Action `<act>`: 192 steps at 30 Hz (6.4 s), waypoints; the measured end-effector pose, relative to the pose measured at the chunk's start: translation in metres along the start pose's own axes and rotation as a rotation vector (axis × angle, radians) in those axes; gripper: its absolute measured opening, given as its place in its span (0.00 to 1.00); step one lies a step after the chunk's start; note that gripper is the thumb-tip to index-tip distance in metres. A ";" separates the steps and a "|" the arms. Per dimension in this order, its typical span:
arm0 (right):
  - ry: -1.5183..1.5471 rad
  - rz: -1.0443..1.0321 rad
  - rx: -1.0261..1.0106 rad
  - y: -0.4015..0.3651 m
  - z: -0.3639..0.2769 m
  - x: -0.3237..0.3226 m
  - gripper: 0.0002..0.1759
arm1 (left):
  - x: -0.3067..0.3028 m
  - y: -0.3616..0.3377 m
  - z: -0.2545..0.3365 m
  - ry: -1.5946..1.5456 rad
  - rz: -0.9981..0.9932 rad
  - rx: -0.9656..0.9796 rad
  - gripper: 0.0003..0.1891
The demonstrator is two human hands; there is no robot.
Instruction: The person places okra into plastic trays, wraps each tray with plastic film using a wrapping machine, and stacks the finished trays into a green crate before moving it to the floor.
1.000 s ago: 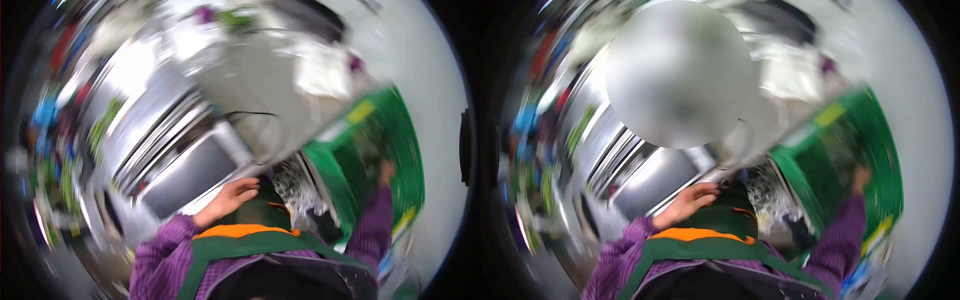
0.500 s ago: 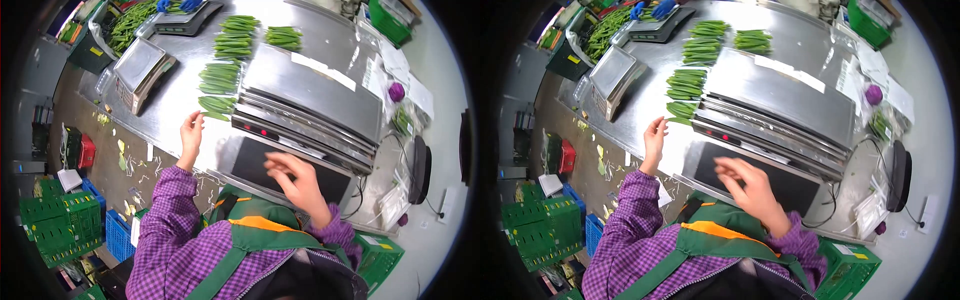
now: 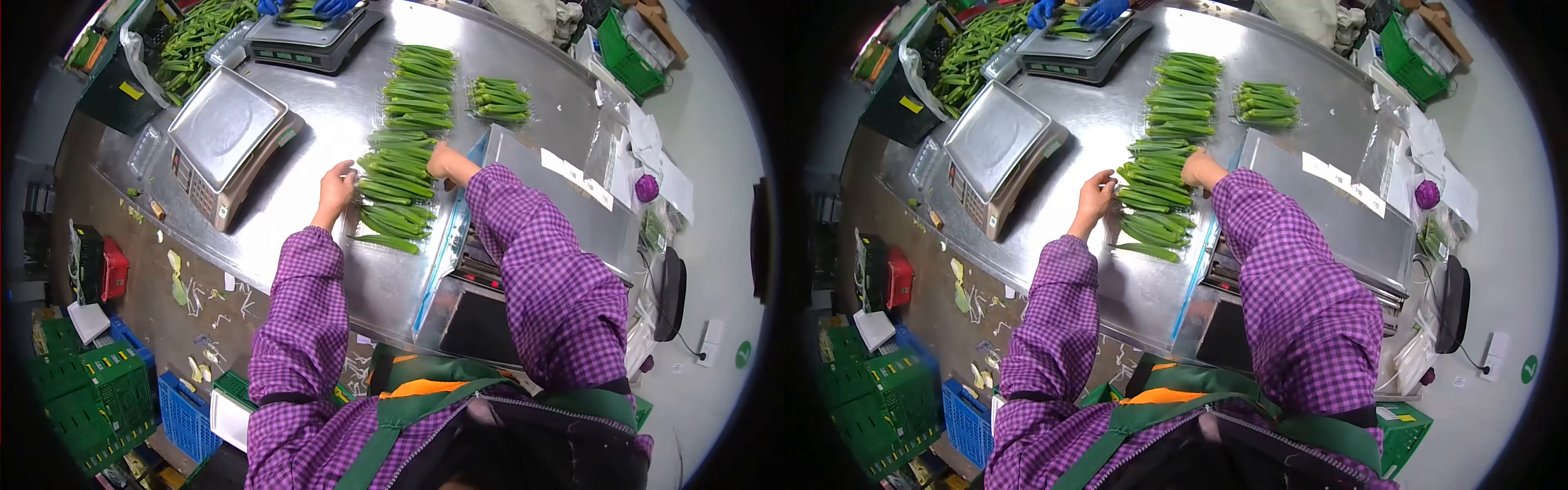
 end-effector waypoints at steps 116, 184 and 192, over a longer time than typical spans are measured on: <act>1.441 -0.259 -0.400 -0.466 0.379 0.140 0.21 | 0.107 -0.399 0.147 -0.597 -0.826 -0.475 0.27; 0.546 0.248 -0.427 -0.155 0.012 0.108 0.44 | -0.036 -0.085 -0.064 0.074 -0.049 -0.187 0.19; 0.718 0.136 -0.550 -0.168 -0.012 0.126 0.32 | -0.119 -0.145 -0.066 -0.156 -0.079 -0.207 0.21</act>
Point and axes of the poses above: each hand's wrist, its own y-axis towards the middle knuckle, its own x-axis out of the palm, z = x × y, the point moved 6 cm from there along y, towards the middle knuckle, and after that the axes turned 13 degrees about y, right-handed, at the moved point
